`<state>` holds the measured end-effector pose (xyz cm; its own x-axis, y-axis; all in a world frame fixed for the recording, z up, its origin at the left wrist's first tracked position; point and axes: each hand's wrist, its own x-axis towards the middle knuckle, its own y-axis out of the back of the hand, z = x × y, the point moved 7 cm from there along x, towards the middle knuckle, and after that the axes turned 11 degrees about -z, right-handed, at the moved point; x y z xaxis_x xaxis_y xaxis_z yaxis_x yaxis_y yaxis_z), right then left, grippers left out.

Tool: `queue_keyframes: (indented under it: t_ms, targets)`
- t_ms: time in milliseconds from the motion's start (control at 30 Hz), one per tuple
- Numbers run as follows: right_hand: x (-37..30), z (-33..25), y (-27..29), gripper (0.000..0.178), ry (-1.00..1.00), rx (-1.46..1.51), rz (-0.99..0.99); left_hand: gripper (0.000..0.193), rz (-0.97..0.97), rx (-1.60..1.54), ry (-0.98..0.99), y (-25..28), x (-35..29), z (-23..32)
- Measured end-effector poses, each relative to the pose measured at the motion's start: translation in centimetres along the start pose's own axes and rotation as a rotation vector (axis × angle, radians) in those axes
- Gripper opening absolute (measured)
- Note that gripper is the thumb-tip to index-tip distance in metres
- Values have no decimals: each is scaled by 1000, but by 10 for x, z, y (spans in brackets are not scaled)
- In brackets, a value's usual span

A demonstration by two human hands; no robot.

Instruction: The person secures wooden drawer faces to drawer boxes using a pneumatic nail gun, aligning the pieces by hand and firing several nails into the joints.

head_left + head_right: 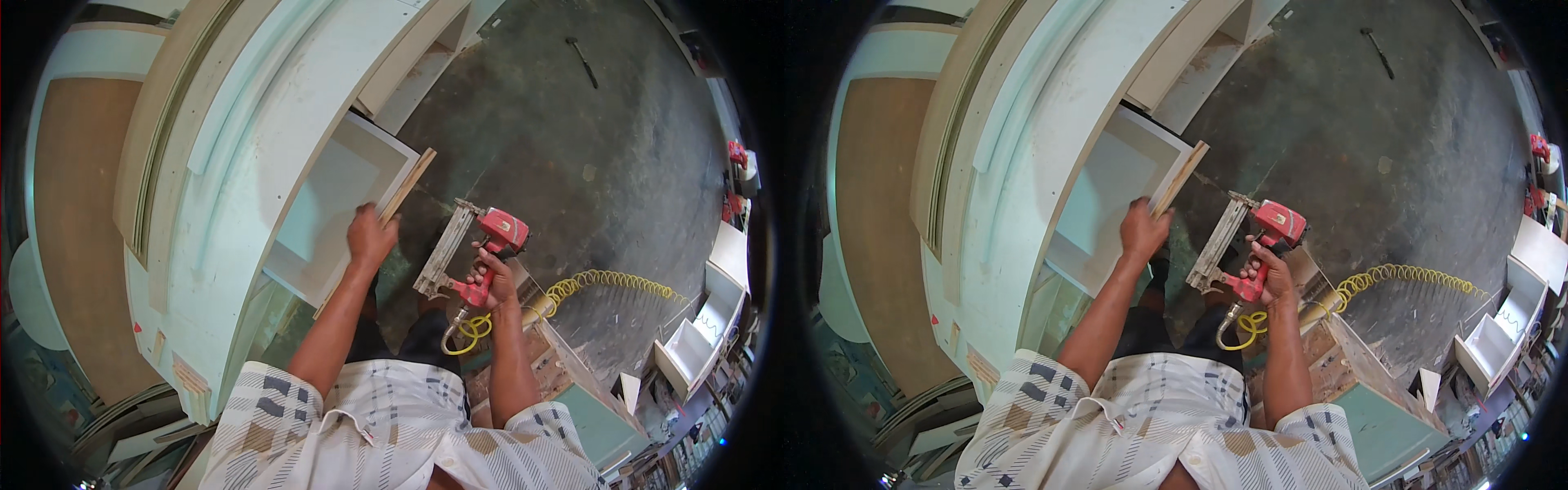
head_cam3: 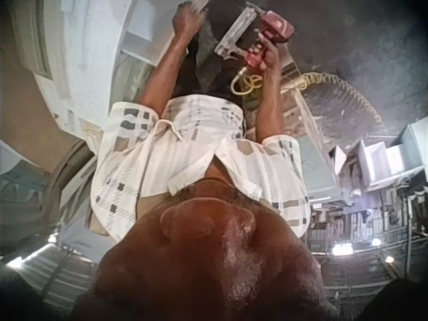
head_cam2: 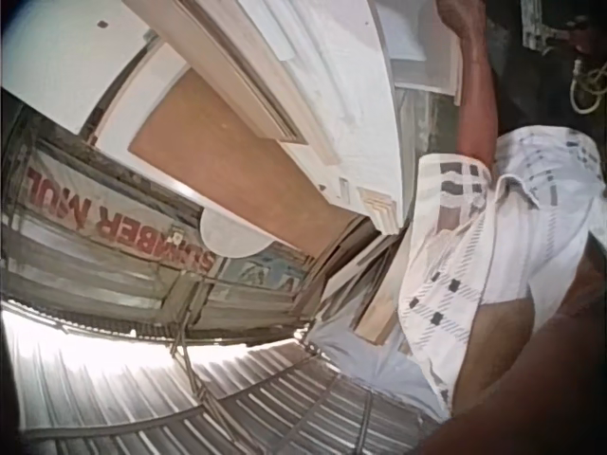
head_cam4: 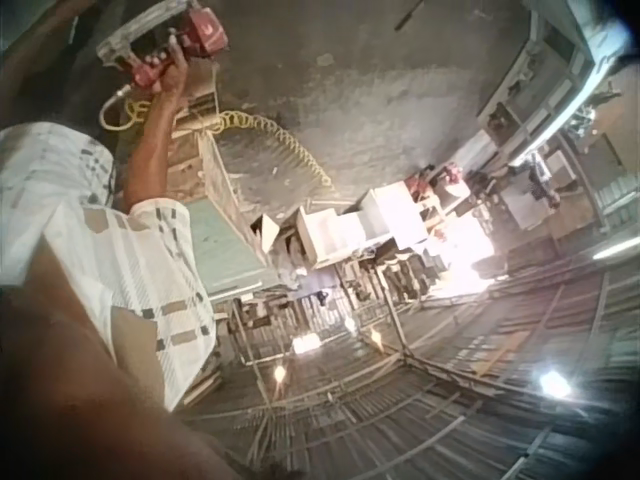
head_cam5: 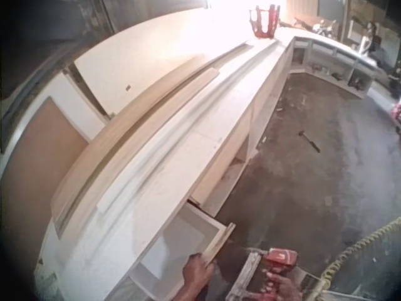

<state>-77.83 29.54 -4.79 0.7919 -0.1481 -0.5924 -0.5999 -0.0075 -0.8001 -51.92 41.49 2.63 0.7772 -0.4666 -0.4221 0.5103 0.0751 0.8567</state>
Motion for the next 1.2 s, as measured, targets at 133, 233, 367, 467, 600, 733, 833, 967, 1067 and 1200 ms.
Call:
queue_keyframes:
  t_ms: [133, 233, 367, 467, 600, 733, 833, 967, 1067, 1200]
  targets:
    - [36, 8, -2, 34, 3, -30, -35, 39, -13, -3, -170, -9, 46, 36]
    - [56, 6, -3, 34, -29, -95, -22, 38, -62, 47, -193, -16, 57, 36]
    - [71, 7, -7, 34, -5, -85, -21, 36, -96, 46, -223, -18, 56, 30]
    - [72, 7, -8, 35, 23, -88, -7, 36, -97, 36, -229, -16, 57, 31]
    - [65, 4, -4, 36, 56, -89, 87, 36, -96, 17, -215, -13, 57, 31]
    - [78, 18, -13, 41, -42, -128, 17, 34, -92, -35, -217, -12, 56, 30]
    - [90, 30, -16, 41, -34, -51, 26, 35, -69, -32, -190, -12, 53, 27]
    - [86, 34, -16, 39, -19, -30, 27, 37, -99, -23, -187, -18, 54, 28]
    - [75, 27, -12, 40, -20, -63, 70, 38, -76, -36, -201, -17, 52, 28]
    - [61, 13, -6, 41, 13, -79, 173, 39, -94, -47, -204, -19, 52, 28]
